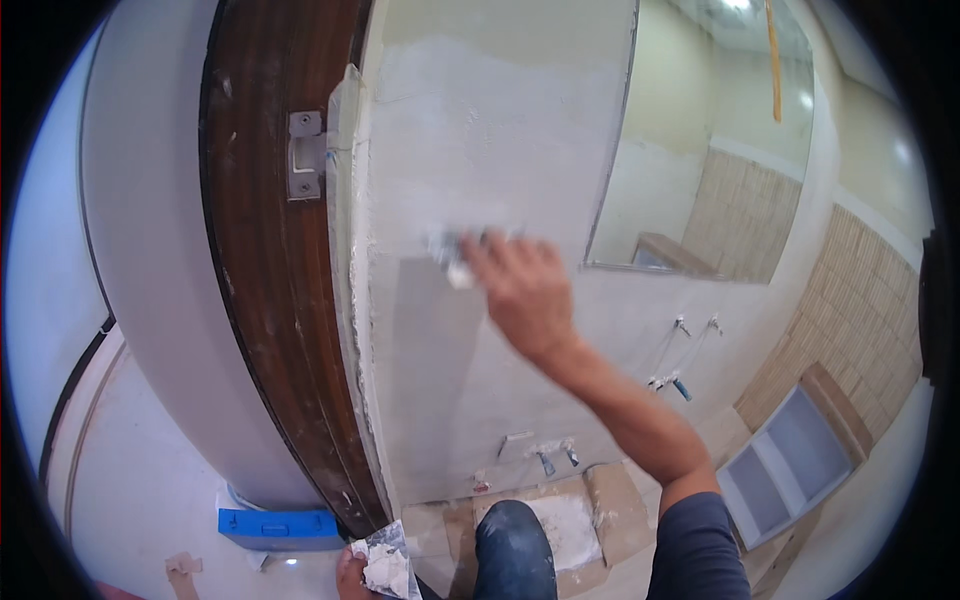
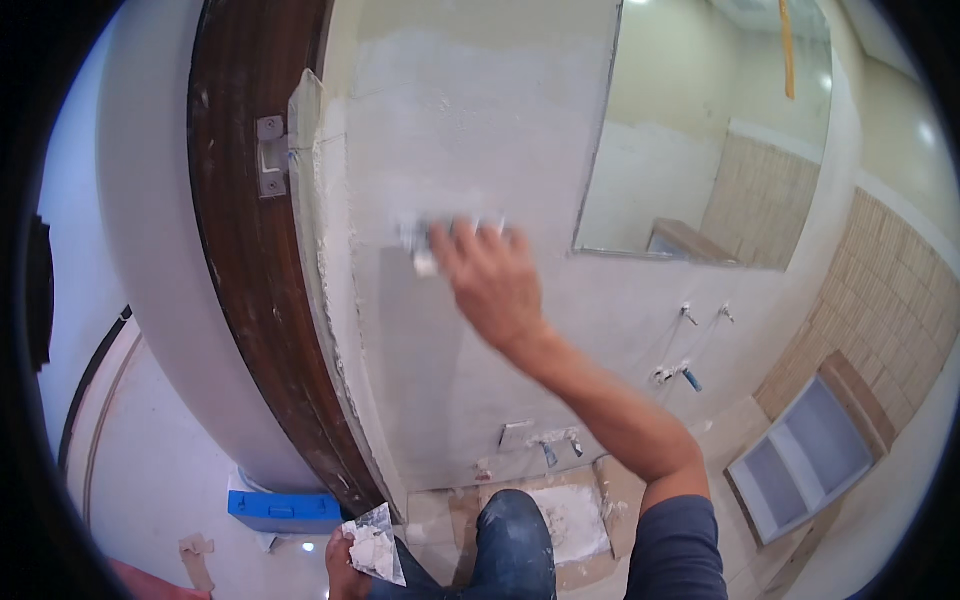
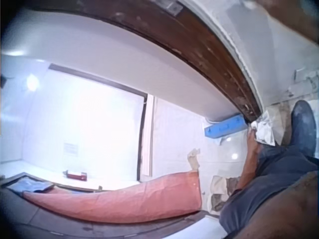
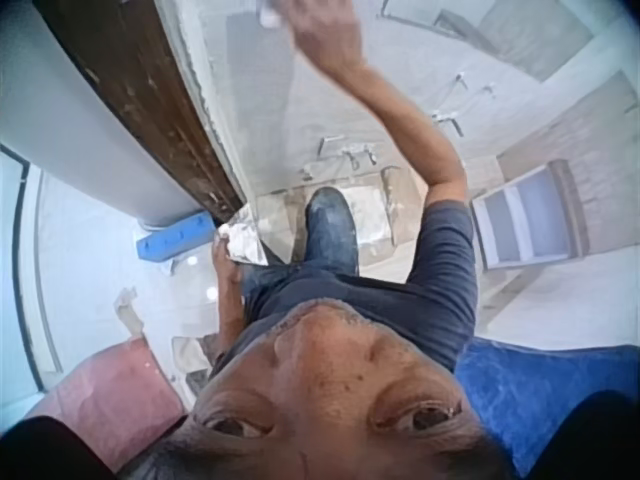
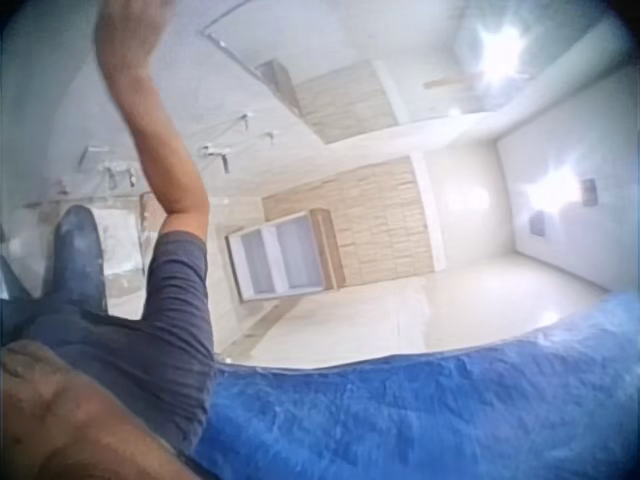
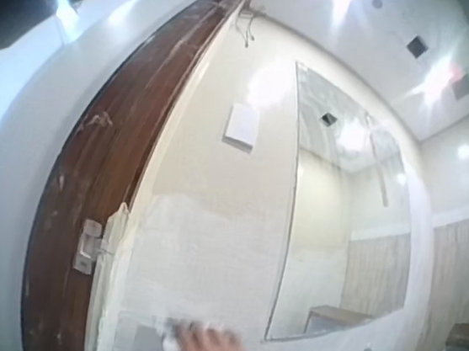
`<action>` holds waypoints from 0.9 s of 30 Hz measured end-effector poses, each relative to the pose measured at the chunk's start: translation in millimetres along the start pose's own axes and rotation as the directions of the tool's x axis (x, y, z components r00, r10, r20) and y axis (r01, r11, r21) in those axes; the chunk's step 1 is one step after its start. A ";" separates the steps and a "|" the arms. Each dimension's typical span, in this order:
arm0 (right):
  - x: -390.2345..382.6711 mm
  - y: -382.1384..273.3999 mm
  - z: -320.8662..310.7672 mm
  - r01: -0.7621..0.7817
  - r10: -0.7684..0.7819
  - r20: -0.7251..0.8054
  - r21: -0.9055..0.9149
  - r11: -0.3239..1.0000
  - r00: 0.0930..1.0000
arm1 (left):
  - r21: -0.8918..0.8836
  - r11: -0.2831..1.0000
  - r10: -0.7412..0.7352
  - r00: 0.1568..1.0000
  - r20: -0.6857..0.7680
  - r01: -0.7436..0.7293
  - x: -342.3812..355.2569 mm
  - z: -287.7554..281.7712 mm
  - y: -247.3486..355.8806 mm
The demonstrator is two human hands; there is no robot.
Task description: The person enters the bathroom carrying putty knives with plaster, spreads and smooths the plaster onto the wall using a putty knife, scrapes the compound between the blades, and applies plaster around the wall fixtures.
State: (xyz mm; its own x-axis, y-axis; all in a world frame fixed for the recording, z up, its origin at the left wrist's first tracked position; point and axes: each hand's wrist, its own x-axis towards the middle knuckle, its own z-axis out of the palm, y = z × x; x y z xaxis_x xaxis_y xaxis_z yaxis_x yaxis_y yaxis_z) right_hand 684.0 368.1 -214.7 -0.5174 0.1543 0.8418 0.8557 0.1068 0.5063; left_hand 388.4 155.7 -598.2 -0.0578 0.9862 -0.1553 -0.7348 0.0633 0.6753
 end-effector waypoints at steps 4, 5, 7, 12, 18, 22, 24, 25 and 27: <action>104.2 97.0 -28.5 -0.098 0.065 -0.273 -0.111 0.989 0.960 | 0.028 0.998 -0.055 0.998 -0.010 0.055 6.1 2.5 -5.1; 123.2 114.3 -24.5 -0.106 0.054 -0.342 -0.134 0.985 0.938 | 0.038 0.998 -0.050 0.998 -0.028 0.051 6.2 4.2 -5.6; 144.7 125.3 -30.6 -0.256 0.249 -0.116 -0.052 0.965 0.962 | 0.030 0.998 -0.058 0.998 0.006 0.058 8.9 6.8 -8.9; 119.1 118.3 -0.6 -0.144 0.136 -0.180 -0.031 0.989 0.974 | 0.020 0.998 -0.054 0.999 0.003 0.054 17.7 -2.0 -22.3; -0.7 41.3 31.2 0.037 -0.037 -0.069 0.005 0.999 0.997 | 0.015 0.996 -0.086 0.995 -0.056 0.087 10.5 4.1 -17.3; -101.7 -11.1 33.1 0.133 -0.139 0.115 0.061 0.989 0.983 | 0.017 0.998 -0.052 0.997 -0.063 0.053 13.0 7.2 -19.4; -109.2 -21.2 22.1 0.138 -0.147 0.137 0.072 0.988 0.980 | 0.005 0.998 -0.055 0.997 -0.060 0.056 10.4 5.6 -15.0; -101.6 -23.2 12.6 0.072 -0.096 0.188 0.130 0.989 0.977 | 0.006 0.999 -0.047 0.998 -0.051 0.047 10.2 -0.1 -13.5; -71.7 -19.5 -4.6 -0.010 -0.016 0.159 0.166 0.986 0.987 | 0.007 1.000 -0.030 0.998 -0.048 0.030 9.7 -1.9 -10.3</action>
State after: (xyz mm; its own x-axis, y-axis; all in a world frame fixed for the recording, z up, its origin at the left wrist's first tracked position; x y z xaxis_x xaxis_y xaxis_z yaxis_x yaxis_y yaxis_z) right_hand 704.5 350.4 -284.1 -0.5265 0.3065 0.7930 0.8472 0.2670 0.4594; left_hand 394.1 164.4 -608.1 -0.0684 0.9754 -0.2097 -0.7314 0.0939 0.6755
